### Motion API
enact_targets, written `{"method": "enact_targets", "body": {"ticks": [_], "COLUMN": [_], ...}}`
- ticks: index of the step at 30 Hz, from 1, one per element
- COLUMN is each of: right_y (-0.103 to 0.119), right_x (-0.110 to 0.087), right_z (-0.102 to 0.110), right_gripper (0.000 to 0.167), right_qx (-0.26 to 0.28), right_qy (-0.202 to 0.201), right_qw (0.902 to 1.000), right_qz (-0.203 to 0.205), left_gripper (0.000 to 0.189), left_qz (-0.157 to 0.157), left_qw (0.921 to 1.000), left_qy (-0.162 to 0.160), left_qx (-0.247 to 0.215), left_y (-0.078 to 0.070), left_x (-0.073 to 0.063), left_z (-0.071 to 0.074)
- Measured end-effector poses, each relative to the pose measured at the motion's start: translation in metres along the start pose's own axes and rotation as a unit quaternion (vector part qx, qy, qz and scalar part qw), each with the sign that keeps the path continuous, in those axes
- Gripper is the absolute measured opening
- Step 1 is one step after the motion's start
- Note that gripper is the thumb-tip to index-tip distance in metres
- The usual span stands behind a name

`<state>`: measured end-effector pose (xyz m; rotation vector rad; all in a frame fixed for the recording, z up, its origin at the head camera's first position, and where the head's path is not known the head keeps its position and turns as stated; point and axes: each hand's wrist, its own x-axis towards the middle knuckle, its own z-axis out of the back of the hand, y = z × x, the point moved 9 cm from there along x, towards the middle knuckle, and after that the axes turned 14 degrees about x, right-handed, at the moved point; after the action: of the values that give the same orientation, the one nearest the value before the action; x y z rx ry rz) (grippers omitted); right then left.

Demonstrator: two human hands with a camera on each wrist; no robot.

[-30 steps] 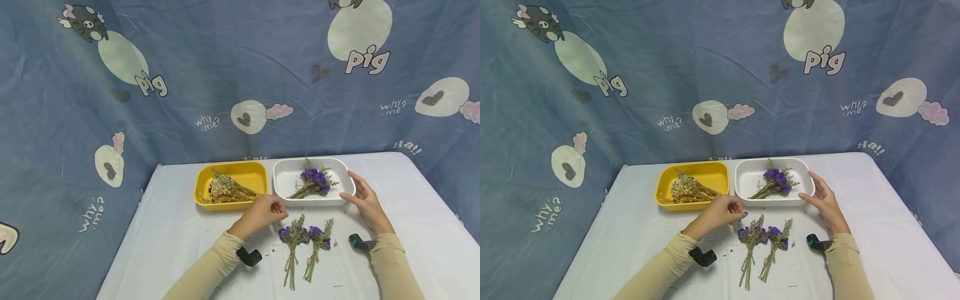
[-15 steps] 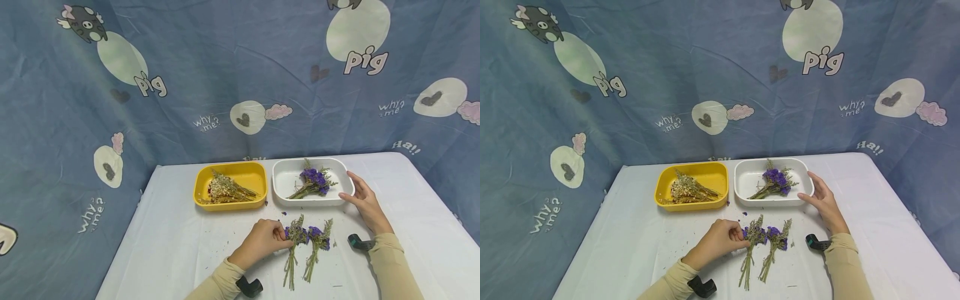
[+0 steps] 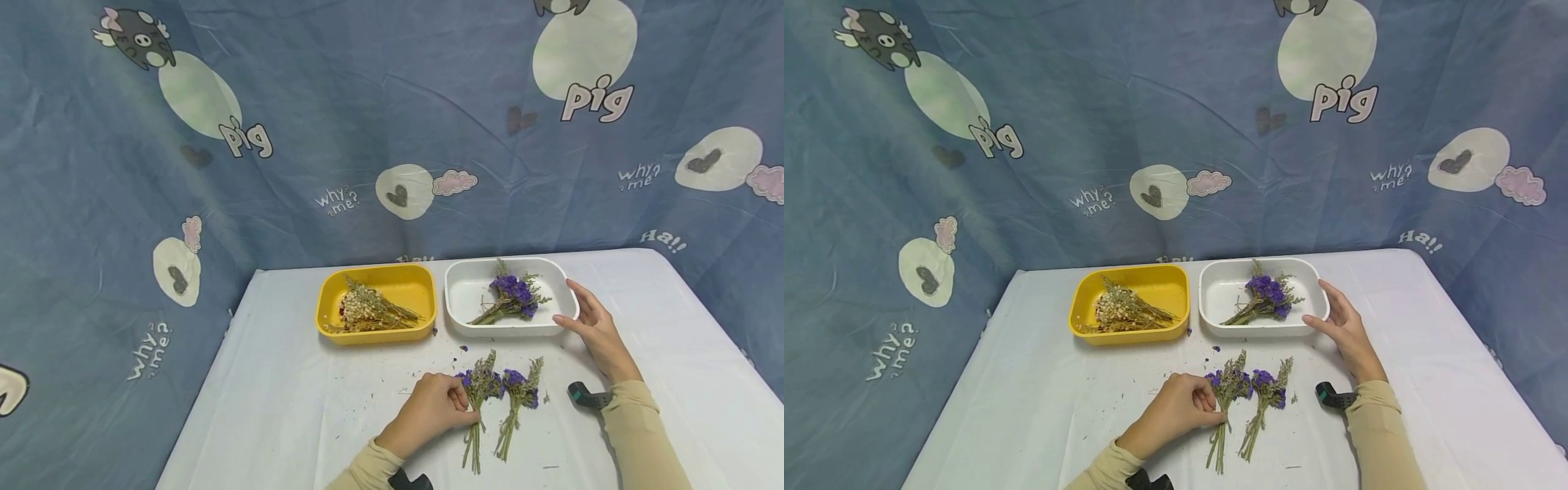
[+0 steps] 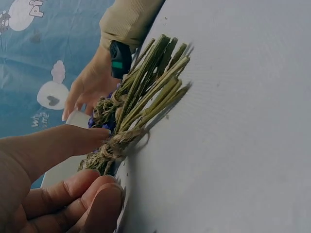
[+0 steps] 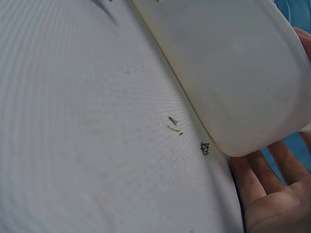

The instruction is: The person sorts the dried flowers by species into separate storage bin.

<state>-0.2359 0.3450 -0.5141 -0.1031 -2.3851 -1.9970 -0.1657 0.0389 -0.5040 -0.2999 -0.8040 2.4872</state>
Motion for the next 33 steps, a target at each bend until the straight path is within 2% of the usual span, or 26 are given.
{"method": "enact_targets", "body": {"ticks": [6, 16, 20, 27, 33], "right_y": [0.0001, 0.0008, 0.0007, -0.0001, -0.0002], "right_x": [0.0002, -0.0008, -0.001, -0.0006, -0.0007], "right_z": [-0.0004, -0.0012, -0.0009, -0.0009, -0.0005], "right_gripper": [0.085, 0.085, 0.085, 0.086, 0.085], "right_qx": [0.004, -0.001, 0.003, 0.01, 0.015], "right_qy": [0.002, 0.003, 0.002, 0.002, 0.006], "right_qw": [1.0, 1.0, 1.0, 0.9999, 0.9999], "right_qz": [0.0, -0.003, -0.002, 0.002, 0.003], "left_gripper": [0.018, 0.014, 0.019, 0.022, 0.019], "left_qz": [-0.005, 0.015, 0.023, 0.017, 0.022], "left_qw": [0.9999, 0.9984, 0.9988, 0.9993, 0.9995], "left_qy": [-0.002, 0.001, -0.008, -0.029, -0.022], "left_qx": [-0.014, -0.054, -0.041, 0.018, 0.009], "left_y": [-0.0026, 0.0009, -0.0005, -0.0076, -0.0067], "left_x": [0.0002, 0.0, 0.0014, 0.0047, 0.0053], "left_z": [-0.0006, -0.0018, -0.0029, -0.002, -0.0026]}}
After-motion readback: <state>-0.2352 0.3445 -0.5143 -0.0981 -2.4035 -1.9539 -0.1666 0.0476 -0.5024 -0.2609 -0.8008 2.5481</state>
